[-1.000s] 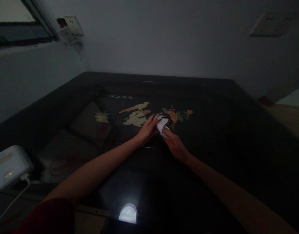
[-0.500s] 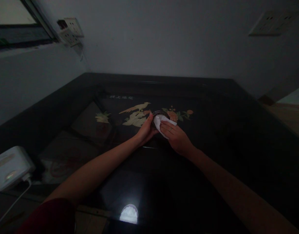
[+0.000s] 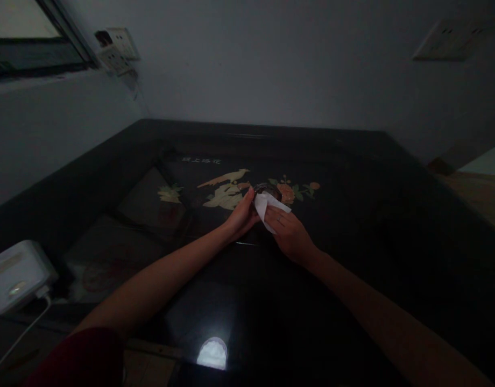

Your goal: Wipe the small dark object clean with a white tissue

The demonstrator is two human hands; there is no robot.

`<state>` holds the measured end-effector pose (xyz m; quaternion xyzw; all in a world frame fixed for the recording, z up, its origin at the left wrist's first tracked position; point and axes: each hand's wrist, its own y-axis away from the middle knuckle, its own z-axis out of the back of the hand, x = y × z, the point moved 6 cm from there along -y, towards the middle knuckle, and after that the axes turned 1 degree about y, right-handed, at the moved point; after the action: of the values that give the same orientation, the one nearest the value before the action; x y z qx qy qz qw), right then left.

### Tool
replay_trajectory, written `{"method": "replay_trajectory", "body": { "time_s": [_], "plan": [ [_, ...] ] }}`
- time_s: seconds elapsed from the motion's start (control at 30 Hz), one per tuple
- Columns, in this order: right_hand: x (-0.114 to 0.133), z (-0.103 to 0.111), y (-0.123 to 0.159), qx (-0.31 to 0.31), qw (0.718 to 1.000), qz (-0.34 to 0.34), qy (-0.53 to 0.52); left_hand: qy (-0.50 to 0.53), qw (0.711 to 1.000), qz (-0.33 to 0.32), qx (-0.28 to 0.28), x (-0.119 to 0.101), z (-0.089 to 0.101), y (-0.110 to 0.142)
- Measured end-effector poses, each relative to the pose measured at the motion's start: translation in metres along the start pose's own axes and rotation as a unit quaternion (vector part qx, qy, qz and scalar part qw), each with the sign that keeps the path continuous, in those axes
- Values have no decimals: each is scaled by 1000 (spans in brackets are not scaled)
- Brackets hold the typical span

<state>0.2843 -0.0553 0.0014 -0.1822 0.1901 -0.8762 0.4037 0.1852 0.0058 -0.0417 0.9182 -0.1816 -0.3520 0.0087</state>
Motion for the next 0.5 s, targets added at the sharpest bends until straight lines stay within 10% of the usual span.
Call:
{"method": "replay_trajectory", "body": {
  "time_s": [0.5],
  "plan": [
    [6, -4, -1, 2, 997, -18, 78, -45, 999, -15, -19, -2, 2, 4]
  ]
}}
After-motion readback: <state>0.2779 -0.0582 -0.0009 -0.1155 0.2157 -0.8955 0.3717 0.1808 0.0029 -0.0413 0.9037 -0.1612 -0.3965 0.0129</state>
